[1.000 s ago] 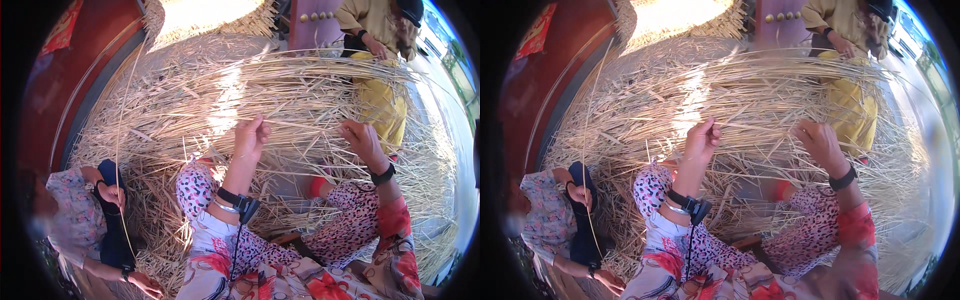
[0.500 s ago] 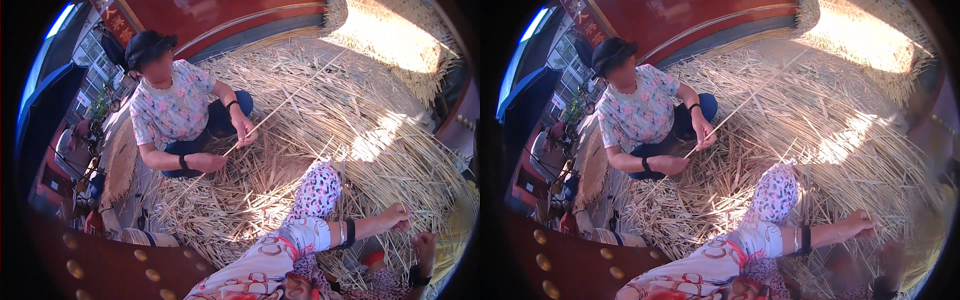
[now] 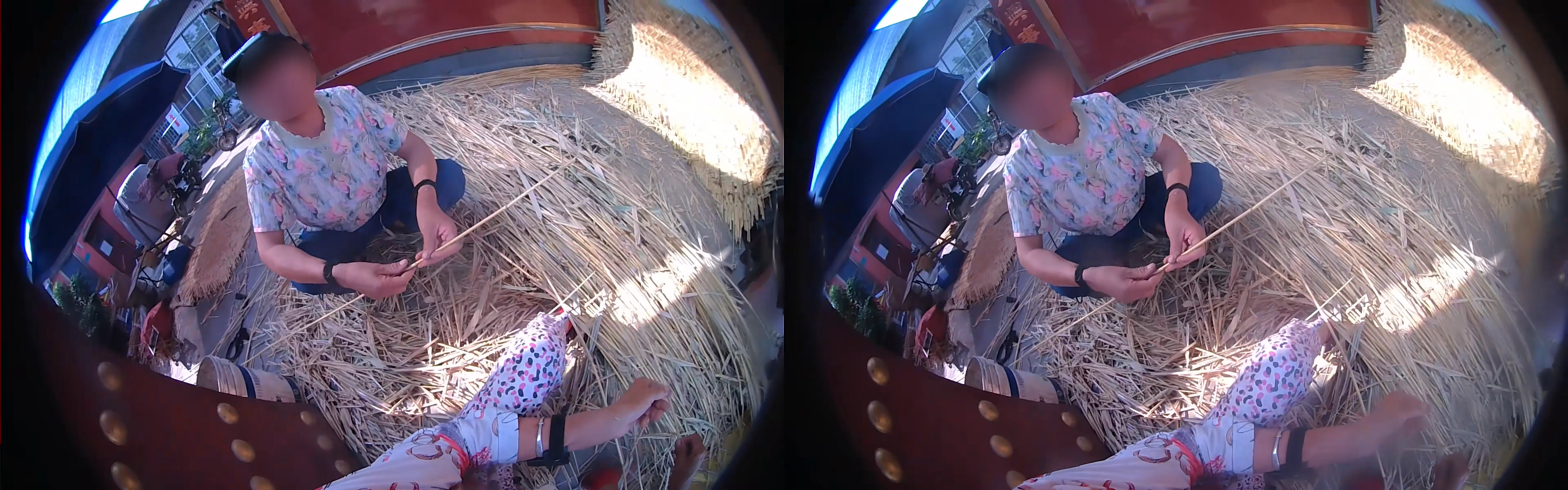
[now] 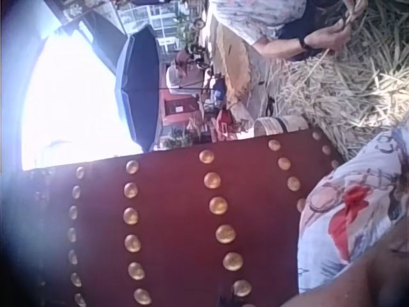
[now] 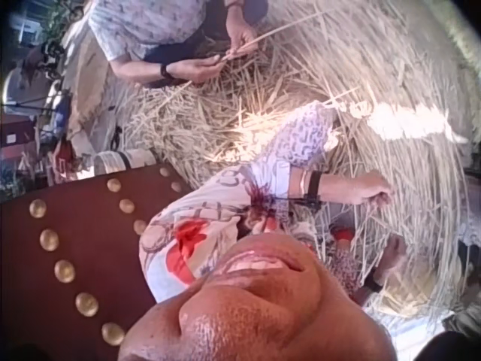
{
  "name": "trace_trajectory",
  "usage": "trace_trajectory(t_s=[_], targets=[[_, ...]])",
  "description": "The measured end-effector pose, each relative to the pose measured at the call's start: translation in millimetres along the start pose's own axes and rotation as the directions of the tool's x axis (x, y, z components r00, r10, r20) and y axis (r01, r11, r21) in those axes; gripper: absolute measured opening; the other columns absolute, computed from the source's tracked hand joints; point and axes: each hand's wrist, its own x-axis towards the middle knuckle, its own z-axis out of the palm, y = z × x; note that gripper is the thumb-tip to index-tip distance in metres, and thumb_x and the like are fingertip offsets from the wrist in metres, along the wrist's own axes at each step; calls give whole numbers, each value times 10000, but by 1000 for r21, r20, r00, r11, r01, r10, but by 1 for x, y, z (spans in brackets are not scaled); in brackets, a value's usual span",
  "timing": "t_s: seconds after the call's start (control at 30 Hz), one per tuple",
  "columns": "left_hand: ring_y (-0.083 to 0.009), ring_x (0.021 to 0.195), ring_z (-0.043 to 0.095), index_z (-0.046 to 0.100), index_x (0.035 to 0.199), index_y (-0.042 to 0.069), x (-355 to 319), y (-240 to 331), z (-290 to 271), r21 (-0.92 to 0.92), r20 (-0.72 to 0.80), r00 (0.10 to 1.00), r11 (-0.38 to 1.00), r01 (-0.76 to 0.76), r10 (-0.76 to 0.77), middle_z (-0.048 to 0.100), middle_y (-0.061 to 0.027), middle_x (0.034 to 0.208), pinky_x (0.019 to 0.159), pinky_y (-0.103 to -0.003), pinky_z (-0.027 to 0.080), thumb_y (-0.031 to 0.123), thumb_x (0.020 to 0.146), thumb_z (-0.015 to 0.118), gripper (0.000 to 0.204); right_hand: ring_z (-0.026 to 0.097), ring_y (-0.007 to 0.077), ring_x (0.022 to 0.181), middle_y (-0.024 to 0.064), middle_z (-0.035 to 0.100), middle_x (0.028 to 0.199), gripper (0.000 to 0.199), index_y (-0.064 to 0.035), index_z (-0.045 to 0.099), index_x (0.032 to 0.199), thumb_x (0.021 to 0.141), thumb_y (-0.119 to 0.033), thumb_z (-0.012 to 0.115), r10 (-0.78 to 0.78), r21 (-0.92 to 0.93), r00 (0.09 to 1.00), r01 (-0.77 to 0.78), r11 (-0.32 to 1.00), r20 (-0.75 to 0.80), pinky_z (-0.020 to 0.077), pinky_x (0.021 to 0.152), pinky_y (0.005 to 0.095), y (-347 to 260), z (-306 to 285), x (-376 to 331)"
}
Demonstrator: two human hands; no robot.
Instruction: The recorder is weaving or processing long strands of straw along with other people.
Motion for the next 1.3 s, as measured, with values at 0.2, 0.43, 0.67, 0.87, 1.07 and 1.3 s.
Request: trace_trajectory(t_s=[0.2, 0.43, 0.67, 0.87, 1.07, 1.3], targets=[[-80, 417, 493, 540, 814, 16, -5, -20, 9, 11, 89, 994, 997, -70, 69, 552, -55, 579, 315, -217, 321, 222, 878, 533, 216, 358, 124, 536, 39, 406, 575, 129, -21, 465, 700, 785, -37, 561, 111, 38, 993, -109, 993, -37, 299, 491, 305, 54, 42, 11], [-68, 530, 523, 587, 994, 29, -25, 43, 32, 77, 77, 975, 976, 202, -207, 581, -20, 689, 439, -198, 376, 246, 936, 529, 232, 412, 195, 562, 85, 436, 642, 108, -9, 484, 730, 756, 51, 570, 42, 37, 991, -38, 999, -129, 343, 527, 334, 4, 20, 20], [-49, 539, 543, 596, 976, 44, -14, 2, 19, 198, 68, 964, 950, 241, -258, 594, -8, 719, 411, -176, 383, 233, 922, 552, 201, 478, 272, 586, 126, 484, 668, 94, 5, 510, 729, 735, 38, 598, -23, 8, 978, 25, 1000, -207, 370, 550, 360, -30, -35, -10], [-54, 619, 560, 585, 986, 40, -39, 52, 72, 401, 133, 991, 913, -68, 16, 616, -15, 781, 489, -179, 402, 228, 906, 584, 204, 527, 313, 607, 129, 508, 659, 99, -10, 544, 695, 675, 10, 639, 42, -30, 942, -55, 998, -332, 395, 543, 387, -37, -77, -53], [-166, 924, 611, 324, 1349, 19, -145, 134, 191, 360, 517, 685, 595, -718, 513, 582, -101, 1088, 688, -230, 465, 110, 856, 620, 582, 533, 324, 612, 140, 530, 683, 71, -6, 555, 734, 727, -2, 626, 59, 9, 909, -60, 998, -412, 397, 551, 396, -37, -110, -78], [-377, 1249, 424, 223, 1422, 14, -252, 172, 258, 31, 716, -258, -398, -917, 649, 324, -313, 1375, 913, -356, 429, 551, 755, 678, 969, 567, 346, 659, 148, 575, 711, 110, 4, 586, 749, 744, -69, 668, 83, 58, 902, -64, 996, -424, 429, 576, 393, -27, -116, -74]])
